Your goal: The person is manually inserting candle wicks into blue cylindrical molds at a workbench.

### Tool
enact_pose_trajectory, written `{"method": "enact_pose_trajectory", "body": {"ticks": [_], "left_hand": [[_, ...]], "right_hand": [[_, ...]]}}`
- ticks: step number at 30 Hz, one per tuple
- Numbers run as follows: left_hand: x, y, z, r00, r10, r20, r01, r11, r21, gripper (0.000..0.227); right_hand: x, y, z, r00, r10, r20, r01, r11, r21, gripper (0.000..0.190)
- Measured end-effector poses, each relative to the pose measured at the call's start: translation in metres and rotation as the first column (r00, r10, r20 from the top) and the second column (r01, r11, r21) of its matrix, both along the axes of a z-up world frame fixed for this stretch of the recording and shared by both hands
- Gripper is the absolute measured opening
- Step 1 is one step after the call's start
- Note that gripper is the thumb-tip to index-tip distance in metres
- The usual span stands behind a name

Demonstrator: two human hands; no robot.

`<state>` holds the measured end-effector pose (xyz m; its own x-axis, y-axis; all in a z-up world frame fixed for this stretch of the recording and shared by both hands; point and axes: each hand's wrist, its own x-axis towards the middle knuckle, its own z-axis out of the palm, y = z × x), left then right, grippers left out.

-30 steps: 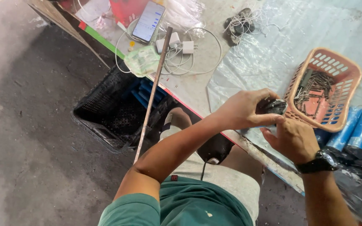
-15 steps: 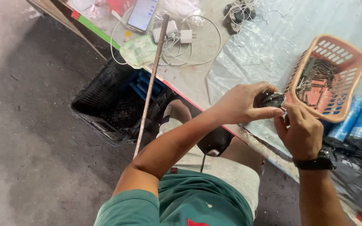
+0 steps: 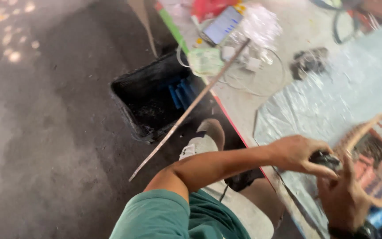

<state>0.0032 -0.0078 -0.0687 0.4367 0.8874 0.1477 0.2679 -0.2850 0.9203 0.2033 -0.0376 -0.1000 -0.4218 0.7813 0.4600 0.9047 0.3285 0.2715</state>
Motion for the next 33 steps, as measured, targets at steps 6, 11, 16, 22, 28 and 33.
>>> {"method": "enact_pose_trajectory", "body": {"ticks": [6,11,16,22,28,33], "left_hand": [[-0.002,0.005,0.001,0.996,-0.085,0.025,0.087,0.992,-0.088,0.079],[0.005,0.007,-0.007,0.999,-0.037,0.040,0.039,0.998,-0.050,0.076],[0.006,0.005,-0.007,0.997,-0.074,0.029,0.075,0.997,-0.026,0.075],[0.001,0.001,-0.002,0.995,-0.102,0.013,0.103,0.992,-0.071,0.085],[0.005,-0.003,0.002,0.988,-0.154,0.011,0.154,0.987,-0.034,0.074],[0.017,0.000,-0.009,0.990,-0.140,-0.003,0.140,0.990,-0.017,0.068]], "right_hand": [[-0.007,-0.003,-0.008,0.894,0.213,-0.394,-0.221,0.975,0.026,0.048],[-0.003,0.011,-0.023,0.856,0.239,-0.458,-0.258,0.966,0.021,0.056],[-0.012,0.002,-0.001,0.993,0.032,-0.116,-0.040,0.997,-0.066,0.070],[0.013,0.004,-0.022,0.996,-0.033,-0.083,0.042,0.992,0.118,0.012],[0.004,-0.005,-0.017,0.971,0.157,-0.182,-0.122,0.974,0.190,0.015],[0.003,-0.008,-0.029,0.963,0.157,-0.220,-0.103,0.966,0.239,0.012]]}}
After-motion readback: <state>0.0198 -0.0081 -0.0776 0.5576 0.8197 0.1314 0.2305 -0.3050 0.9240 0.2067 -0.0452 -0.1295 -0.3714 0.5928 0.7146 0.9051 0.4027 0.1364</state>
